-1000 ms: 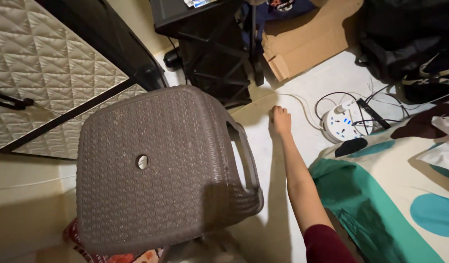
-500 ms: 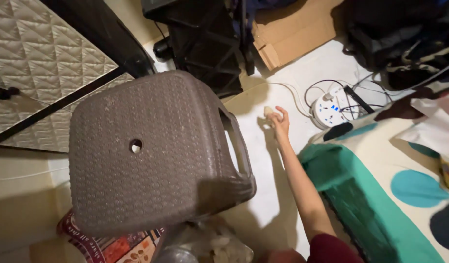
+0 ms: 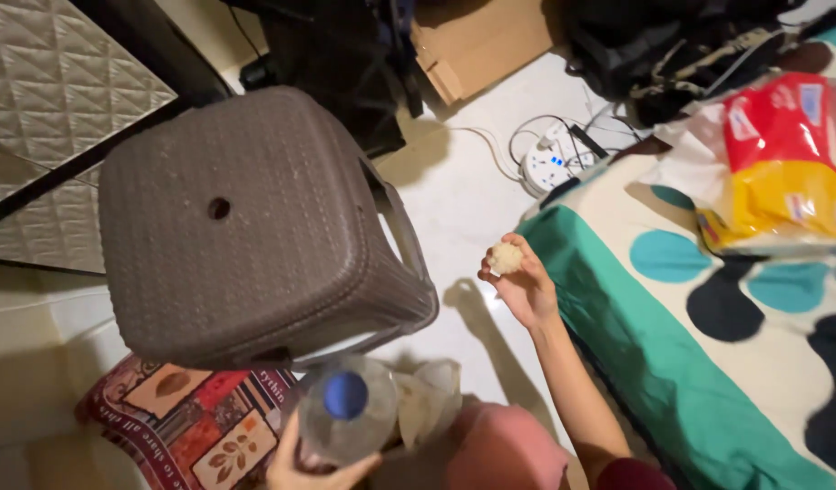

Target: Sort trash into plastic bags and clear the area.

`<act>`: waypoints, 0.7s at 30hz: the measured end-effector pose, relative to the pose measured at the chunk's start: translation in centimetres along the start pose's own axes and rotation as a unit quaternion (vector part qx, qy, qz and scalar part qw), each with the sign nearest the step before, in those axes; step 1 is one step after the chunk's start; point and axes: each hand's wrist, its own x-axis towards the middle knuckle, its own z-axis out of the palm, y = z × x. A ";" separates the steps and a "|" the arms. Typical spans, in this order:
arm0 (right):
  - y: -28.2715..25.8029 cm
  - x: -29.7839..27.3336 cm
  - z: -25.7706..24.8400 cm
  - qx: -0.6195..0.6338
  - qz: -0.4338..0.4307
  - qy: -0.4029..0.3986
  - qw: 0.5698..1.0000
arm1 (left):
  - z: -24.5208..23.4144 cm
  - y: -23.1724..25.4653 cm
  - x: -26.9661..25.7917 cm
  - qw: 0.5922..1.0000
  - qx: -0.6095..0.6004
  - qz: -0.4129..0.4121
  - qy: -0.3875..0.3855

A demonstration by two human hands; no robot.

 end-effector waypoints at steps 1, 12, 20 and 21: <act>-0.2 -0.9 0.4 -0.025 0.001 -0.003 1.000 | 1.4 1.5 2.7 1.000 0.000 0.002 -0.003; 0.9 -7.5 7.5 -0.391 0.036 -0.158 0.906 | 6.2 9.9 5.6 0.961 -0.042 -0.269 0.053; 5.5 -8.8 7.5 -0.789 0.022 -0.299 0.537 | 5.5 9.0 4.9 0.983 -0.164 -0.071 0.030; 5.4 -8.8 7.7 -0.788 0.022 -0.300 0.537 | 5.3 9.0 4.8 0.983 -0.164 -0.072 0.031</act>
